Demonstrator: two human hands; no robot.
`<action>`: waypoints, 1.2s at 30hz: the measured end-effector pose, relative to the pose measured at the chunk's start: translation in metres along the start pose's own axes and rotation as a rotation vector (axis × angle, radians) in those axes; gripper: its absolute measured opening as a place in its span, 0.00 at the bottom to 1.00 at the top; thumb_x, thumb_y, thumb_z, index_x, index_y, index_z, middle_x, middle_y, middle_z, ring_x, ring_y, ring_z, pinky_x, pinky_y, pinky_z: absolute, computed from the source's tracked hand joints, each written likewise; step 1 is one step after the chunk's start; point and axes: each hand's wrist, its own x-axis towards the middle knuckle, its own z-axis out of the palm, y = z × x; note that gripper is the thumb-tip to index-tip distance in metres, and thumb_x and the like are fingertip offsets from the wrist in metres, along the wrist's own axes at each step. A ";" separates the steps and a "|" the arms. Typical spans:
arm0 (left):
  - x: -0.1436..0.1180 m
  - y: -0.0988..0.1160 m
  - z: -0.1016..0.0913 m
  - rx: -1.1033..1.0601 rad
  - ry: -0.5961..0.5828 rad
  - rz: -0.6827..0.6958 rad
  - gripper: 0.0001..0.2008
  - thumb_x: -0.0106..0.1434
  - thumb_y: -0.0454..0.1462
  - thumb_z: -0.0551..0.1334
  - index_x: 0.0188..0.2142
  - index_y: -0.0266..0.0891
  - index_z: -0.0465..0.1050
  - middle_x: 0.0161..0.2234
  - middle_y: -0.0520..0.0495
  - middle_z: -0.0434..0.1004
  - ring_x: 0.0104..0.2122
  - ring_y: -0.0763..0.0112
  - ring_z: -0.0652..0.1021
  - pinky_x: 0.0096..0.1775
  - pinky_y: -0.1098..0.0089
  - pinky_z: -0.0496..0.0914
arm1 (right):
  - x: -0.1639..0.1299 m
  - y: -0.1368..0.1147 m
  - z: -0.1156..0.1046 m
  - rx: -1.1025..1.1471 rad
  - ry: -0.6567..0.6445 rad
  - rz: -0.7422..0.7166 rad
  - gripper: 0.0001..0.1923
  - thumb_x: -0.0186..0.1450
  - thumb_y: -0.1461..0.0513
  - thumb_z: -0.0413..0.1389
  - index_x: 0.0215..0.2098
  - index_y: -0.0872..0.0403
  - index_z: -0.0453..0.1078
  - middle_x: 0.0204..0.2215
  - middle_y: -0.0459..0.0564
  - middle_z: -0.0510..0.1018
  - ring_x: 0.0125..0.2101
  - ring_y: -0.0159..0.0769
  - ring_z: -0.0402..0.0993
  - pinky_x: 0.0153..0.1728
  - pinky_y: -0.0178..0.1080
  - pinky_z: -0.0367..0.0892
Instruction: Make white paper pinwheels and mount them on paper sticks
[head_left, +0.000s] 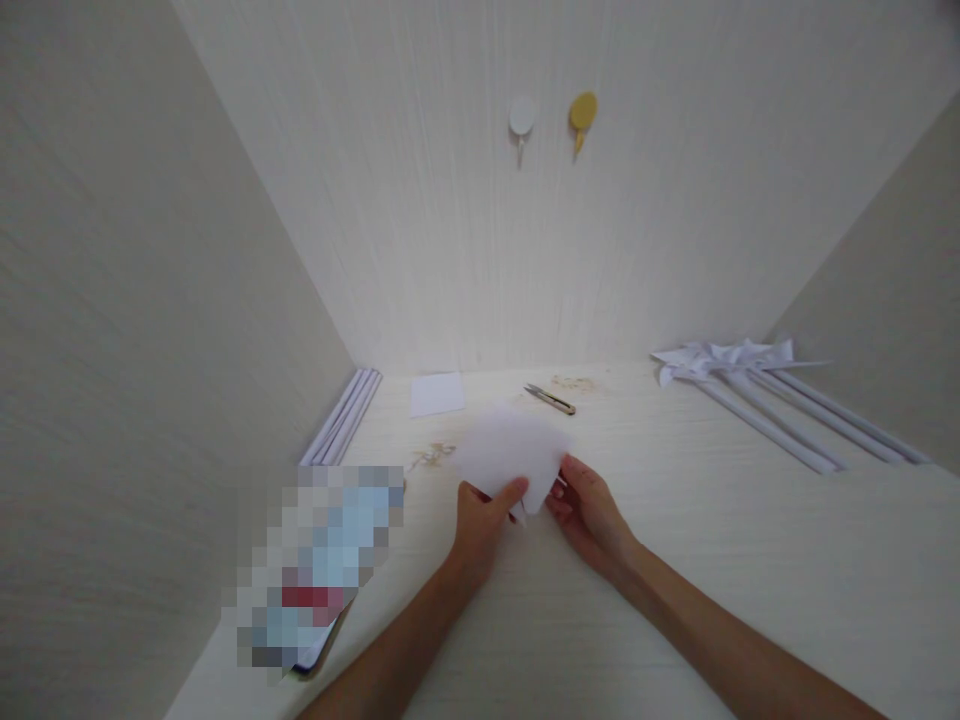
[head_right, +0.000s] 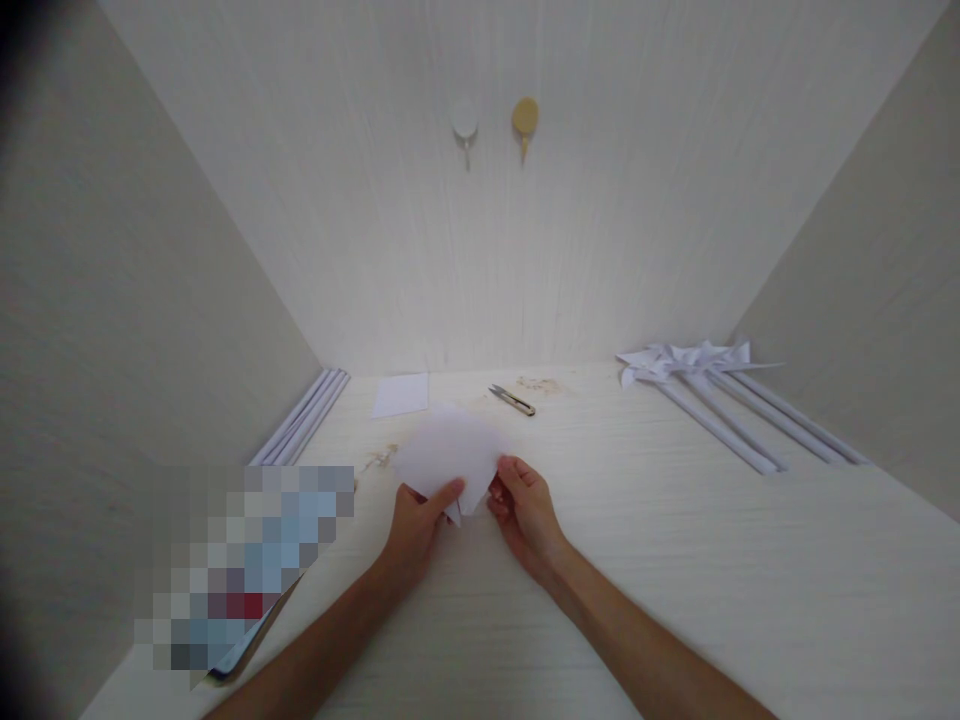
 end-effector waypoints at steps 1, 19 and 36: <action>0.001 0.000 0.000 -0.020 0.014 0.004 0.10 0.39 0.38 0.67 0.21 0.33 0.72 0.17 0.51 0.72 0.16 0.77 0.68 0.18 0.76 0.61 | -0.001 0.001 0.000 -0.051 -0.041 0.025 0.16 0.42 0.56 0.64 0.16 0.57 0.63 0.11 0.39 0.63 0.14 0.20 0.53 0.14 0.26 0.46; 0.000 0.003 0.000 -0.144 -0.121 -0.038 0.10 0.43 0.39 0.66 0.17 0.34 0.68 0.12 0.53 0.68 0.13 0.76 0.66 0.18 0.73 0.61 | -0.007 0.004 -0.001 -0.392 -0.280 0.051 0.11 0.49 0.57 0.59 0.18 0.57 0.71 0.15 0.44 0.70 0.17 0.24 0.59 0.22 0.31 0.52; 0.001 0.001 -0.001 -0.131 -0.109 -0.044 0.13 0.41 0.41 0.67 0.22 0.33 0.70 0.15 0.52 0.70 0.14 0.75 0.68 0.19 0.72 0.63 | -0.008 0.004 -0.001 -0.330 -0.241 0.089 0.08 0.45 0.60 0.62 0.15 0.57 0.72 0.14 0.45 0.71 0.17 0.24 0.60 0.22 0.31 0.53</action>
